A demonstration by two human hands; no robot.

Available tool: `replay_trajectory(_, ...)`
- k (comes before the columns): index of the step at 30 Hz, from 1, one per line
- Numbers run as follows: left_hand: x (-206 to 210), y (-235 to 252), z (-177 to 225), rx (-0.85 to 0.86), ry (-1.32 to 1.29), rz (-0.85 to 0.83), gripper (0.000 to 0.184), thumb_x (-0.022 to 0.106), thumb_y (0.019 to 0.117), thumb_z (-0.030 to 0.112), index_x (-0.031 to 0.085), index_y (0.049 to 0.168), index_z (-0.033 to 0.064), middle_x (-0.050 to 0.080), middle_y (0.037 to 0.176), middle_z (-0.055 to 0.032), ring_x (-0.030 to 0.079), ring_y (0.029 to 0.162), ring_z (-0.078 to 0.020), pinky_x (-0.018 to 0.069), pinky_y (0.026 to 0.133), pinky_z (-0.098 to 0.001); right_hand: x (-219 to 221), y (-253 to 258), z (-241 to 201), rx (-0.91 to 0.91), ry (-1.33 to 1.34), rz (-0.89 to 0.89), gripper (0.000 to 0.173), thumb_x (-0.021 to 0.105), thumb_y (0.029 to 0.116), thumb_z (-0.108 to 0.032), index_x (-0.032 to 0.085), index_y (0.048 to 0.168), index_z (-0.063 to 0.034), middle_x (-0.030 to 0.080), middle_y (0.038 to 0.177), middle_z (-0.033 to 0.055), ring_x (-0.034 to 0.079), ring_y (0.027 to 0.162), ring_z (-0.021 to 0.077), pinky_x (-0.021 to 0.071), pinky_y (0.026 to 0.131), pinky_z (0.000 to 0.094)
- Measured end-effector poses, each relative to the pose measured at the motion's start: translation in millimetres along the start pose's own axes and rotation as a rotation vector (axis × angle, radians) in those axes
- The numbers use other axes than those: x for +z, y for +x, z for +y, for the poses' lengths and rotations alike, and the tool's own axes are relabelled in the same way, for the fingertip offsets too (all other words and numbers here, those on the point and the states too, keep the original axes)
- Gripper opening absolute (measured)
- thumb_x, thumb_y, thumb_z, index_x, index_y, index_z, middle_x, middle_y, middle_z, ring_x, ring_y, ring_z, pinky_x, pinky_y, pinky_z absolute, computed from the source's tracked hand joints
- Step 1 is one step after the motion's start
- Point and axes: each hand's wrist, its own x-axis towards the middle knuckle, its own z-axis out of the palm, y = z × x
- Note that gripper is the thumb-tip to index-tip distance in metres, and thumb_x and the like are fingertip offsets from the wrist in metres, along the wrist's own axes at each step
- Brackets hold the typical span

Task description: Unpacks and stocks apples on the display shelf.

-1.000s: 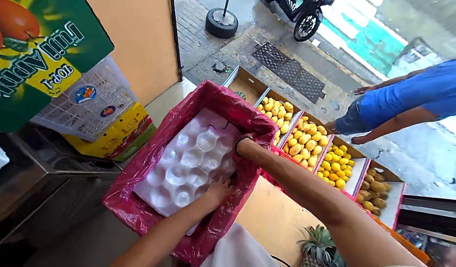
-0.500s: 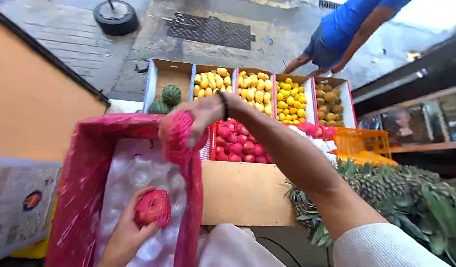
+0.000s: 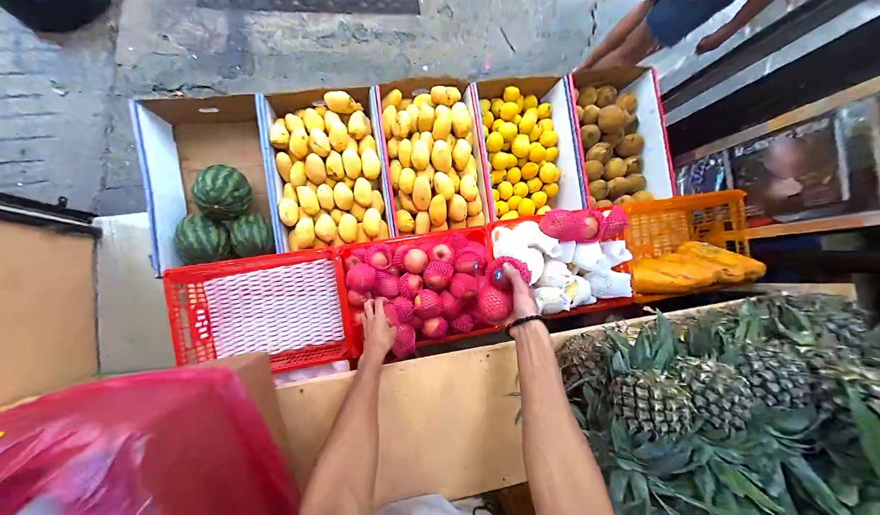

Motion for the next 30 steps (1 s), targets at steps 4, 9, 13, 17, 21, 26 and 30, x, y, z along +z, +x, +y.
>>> replay_trajectory(4, 17, 18, -17, -0.147, -0.211, 0.016, 0.086, 0.076, 0.0806, 0.017, 0.035, 0.155, 0.0061, 0.024, 0.160, -0.0349, 0.018, 0.150, -0.0540, 0.0240, 0.113, -0.0749, 59, -15, 22, -0.091, -0.334, -0.155, 0.073, 0.082, 0.0879, -0.035, 0.049, 0.147, -0.0068, 0.064, 0.132, 0.0222, 0.063, 0.122, 0.0347, 0.0514, 0.104, 0.0543)
replay_trajectory(9, -14, 24, -2, 0.251, -0.137, 0.521, 0.054, 0.045, 0.0977, 0.027, 0.048, 0.143, -0.0019, 0.043, 0.151, -0.0285, 0.035, 0.143, -0.0460, 0.0213, 0.117, -0.0666, 178, -11, 51, -0.361, -0.969, -0.271, 0.080, 0.086, 0.0775, -0.043, 0.053, 0.147, -0.0217, 0.053, 0.146, 0.0229, 0.042, 0.136, 0.0545, 0.0395, 0.091, 0.0819)
replay_trajectory(13, -34, 70, -1, 0.457, 0.103, 0.278, 0.058, 0.021, 0.1080, 0.041, 0.044, 0.155, 0.0159, 0.031, 0.166, -0.0103, 0.021, 0.156, -0.0328, 0.0120, 0.121, -0.0656, 194, 7, 81, -0.717, -1.071, -0.279, 0.085, 0.076, 0.0901, -0.017, 0.031, 0.162, -0.0254, 0.032, 0.163, 0.0227, 0.023, 0.149, 0.0554, 0.0342, 0.096, 0.0853)
replay_trajectory(17, -24, 89, 4, 0.369, 0.408, 0.154, 0.056, 0.038, 0.1092, 0.040, 0.033, 0.162, 0.0195, 0.025, 0.170, -0.0046, 0.009, 0.159, -0.0366, 0.0022, 0.118, -0.0758, 154, 30, 74, -0.786, -1.032, -0.351, 0.089, 0.089, 0.0738, -0.010, 0.047, 0.152, -0.0134, 0.042, 0.155, 0.0266, 0.036, 0.141, 0.0570, 0.0422, 0.097, 0.0775)
replay_trajectory(21, -10, 87, 23, 0.200, 0.493, 0.141, 0.074, 0.060, 0.0992, 0.041, 0.025, 0.164, 0.0314, 0.009, 0.173, -0.0111, -0.003, 0.157, -0.0464, -0.0029, 0.113, -0.0819, 134, 34, 60, -0.739, -1.082, -0.303, 0.070, 0.086, 0.0762, -0.014, 0.058, 0.140, -0.0072, 0.049, 0.148, 0.0254, 0.047, 0.134, 0.0510, 0.0430, 0.104, 0.0694)
replay_trajectory(26, -30, 12, 59, 0.051, 0.181, 0.370, 0.058, 0.060, 0.0971, 0.019, 0.047, 0.154, 0.0175, 0.016, 0.170, -0.0179, 0.010, 0.158, -0.0402, 0.0126, 0.118, -0.0743, 138, 0, 62, -0.809, -1.214, -0.360, 0.067, 0.082, 0.0821, -0.026, 0.058, 0.142, -0.0097, 0.046, 0.151, 0.0280, 0.045, 0.140, 0.0451, 0.0423, 0.113, 0.0559)
replay_trajectory(30, -76, -158, 80, 0.136, 0.143, 0.374, 0.036, 0.048, 0.1032, 0.024, 0.068, 0.132, 0.0146, 0.052, 0.152, -0.0138, 0.040, 0.147, -0.0341, 0.0269, 0.120, -0.0623, 163, -21, 104, -1.000, -1.319, -0.736, 0.061, 0.082, 0.0786, -0.015, 0.065, 0.137, -0.0146, 0.049, 0.151, 0.0255, 0.042, 0.141, 0.0479, 0.0407, 0.110, 0.0651)
